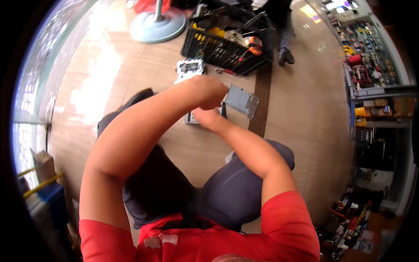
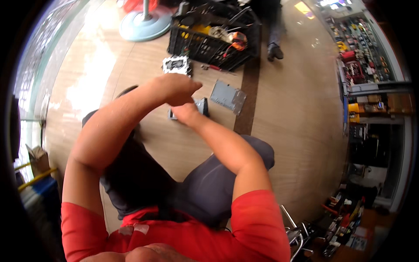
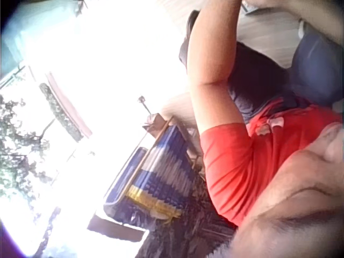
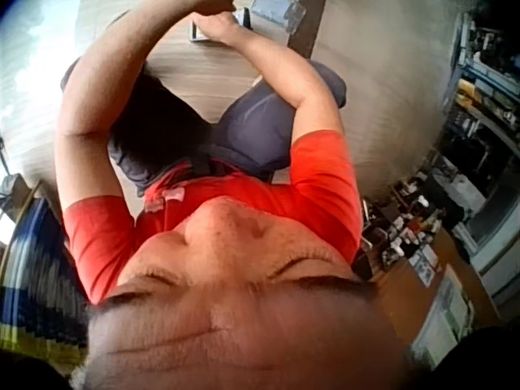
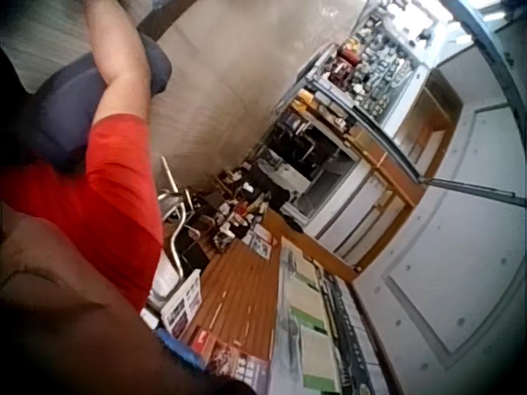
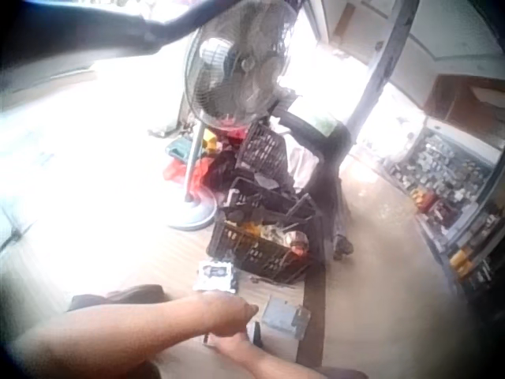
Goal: The person disassembles a radio by hand, removing metal casing components and inspecting the circuit board inside.
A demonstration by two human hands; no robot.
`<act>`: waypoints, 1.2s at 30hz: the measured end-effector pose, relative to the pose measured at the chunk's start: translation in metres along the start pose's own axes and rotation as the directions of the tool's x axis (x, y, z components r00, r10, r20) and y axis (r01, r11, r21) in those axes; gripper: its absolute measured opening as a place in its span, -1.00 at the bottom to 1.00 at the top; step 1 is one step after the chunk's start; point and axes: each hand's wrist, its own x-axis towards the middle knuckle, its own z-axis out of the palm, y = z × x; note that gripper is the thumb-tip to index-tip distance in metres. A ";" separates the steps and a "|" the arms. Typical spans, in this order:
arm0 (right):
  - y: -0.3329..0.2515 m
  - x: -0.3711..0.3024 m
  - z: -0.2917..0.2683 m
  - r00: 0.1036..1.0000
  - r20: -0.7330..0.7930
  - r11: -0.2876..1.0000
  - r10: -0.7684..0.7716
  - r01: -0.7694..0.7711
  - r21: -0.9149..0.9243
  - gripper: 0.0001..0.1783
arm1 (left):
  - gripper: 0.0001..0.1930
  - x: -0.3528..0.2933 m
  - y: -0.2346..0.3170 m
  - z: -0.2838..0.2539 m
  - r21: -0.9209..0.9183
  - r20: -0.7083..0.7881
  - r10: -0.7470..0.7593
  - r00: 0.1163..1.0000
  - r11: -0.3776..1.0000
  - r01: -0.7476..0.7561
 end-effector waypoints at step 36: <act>0.018 0.000 -0.007 0.990 0.133 0.982 -0.046 0.069 -0.175 -0.54 | -0.66 0.011 0.002 -0.003 0.062 0.069 0.000 0.998 0.998 -0.005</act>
